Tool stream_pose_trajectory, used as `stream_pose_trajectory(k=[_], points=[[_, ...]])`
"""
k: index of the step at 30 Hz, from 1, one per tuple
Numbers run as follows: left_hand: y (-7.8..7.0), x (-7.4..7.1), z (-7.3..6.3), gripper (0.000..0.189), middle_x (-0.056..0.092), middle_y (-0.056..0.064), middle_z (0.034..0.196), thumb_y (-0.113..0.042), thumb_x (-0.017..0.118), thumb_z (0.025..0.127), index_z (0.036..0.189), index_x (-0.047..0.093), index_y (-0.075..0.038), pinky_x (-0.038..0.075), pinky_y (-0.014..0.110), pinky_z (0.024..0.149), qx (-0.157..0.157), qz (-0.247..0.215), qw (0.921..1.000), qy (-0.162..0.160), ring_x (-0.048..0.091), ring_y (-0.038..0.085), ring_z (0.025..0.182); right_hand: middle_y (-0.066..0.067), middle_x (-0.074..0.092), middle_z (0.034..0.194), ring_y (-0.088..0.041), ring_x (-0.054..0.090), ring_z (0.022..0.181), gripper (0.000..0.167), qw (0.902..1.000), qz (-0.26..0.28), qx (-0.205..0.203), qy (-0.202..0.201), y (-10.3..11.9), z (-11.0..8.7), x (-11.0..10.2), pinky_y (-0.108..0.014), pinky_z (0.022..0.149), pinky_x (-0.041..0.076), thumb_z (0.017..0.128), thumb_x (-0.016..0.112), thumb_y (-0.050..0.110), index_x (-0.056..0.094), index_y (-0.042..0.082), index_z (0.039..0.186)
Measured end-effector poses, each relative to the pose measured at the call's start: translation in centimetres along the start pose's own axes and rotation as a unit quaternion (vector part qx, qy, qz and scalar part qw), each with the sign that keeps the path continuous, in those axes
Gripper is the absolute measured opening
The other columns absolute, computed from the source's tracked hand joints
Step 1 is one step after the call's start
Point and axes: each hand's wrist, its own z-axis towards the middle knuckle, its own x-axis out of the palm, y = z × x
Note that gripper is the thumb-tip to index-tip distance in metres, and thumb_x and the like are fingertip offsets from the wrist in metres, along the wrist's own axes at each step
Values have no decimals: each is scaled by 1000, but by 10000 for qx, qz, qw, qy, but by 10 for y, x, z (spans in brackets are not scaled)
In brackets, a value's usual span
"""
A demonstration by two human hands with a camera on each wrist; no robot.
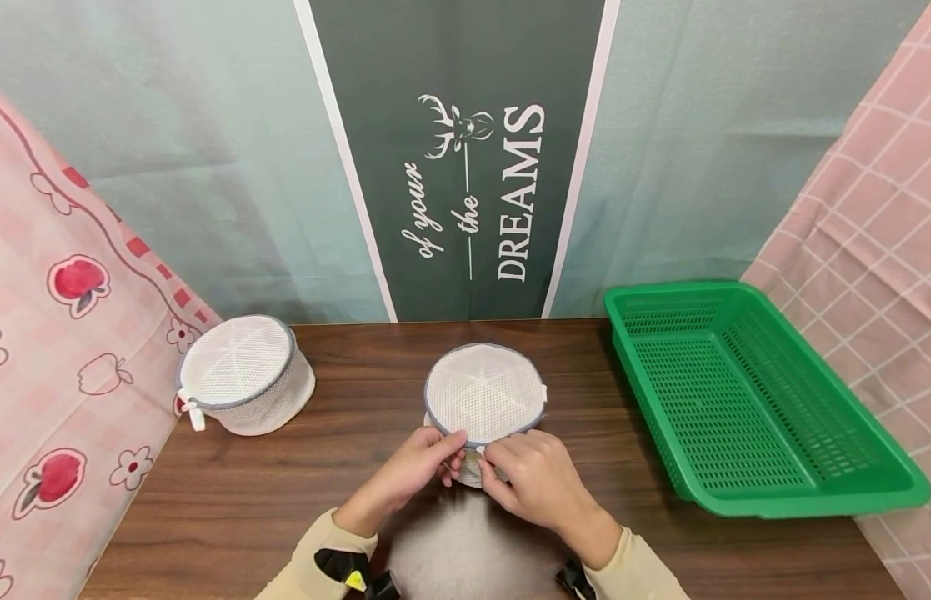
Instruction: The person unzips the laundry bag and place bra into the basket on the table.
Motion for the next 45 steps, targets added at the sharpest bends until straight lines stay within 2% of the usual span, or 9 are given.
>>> stream_pose_trajectory(k=[6,14,25,33,45], points=[[0,-1,-1,40,52,-2,65,-20,52,106,79,57,10,45,20,57,17,17,10000,11,50,6,60,14,36,58,-2,34,51,31,10000,11,14,37,1,0,0,-19,49,29,98,50,24,50,22,67],[-1,-1,-2,36,52,-2,67,-18,53,105,80,58,6,45,21,58,37,-35,10000,-55,49,8,60,14,37,59,-3,36,51,29,10000,0,18,95,1,-1,0,-20,49,31,95,51,22,50,22,67],[1,-2,-1,34,52,-2,66,-16,53,105,77,57,2,45,21,59,35,-125,9999,-52,48,7,59,13,37,59,-4,37,51,33,9999,-55,6,126,0,-1,0,-21,48,31,99,47,25,50,21,66],[-1,-2,-1,34,51,-2,67,-15,53,105,78,56,6,44,20,58,55,-166,9998,-67,47,7,59,13,36,58,-4,36,50,34,9998,-166,29,76,-1,0,-1,-22,48,30,99,47,25,48,22,65],[1,-3,0,32,53,-1,67,-15,53,104,76,57,-1,46,20,58,53,-121,9998,-136,48,8,59,13,36,57,-5,38,49,38,9995,-290,106,74,-1,0,-2,-22,48,31,101,46,28,45,22,64]])
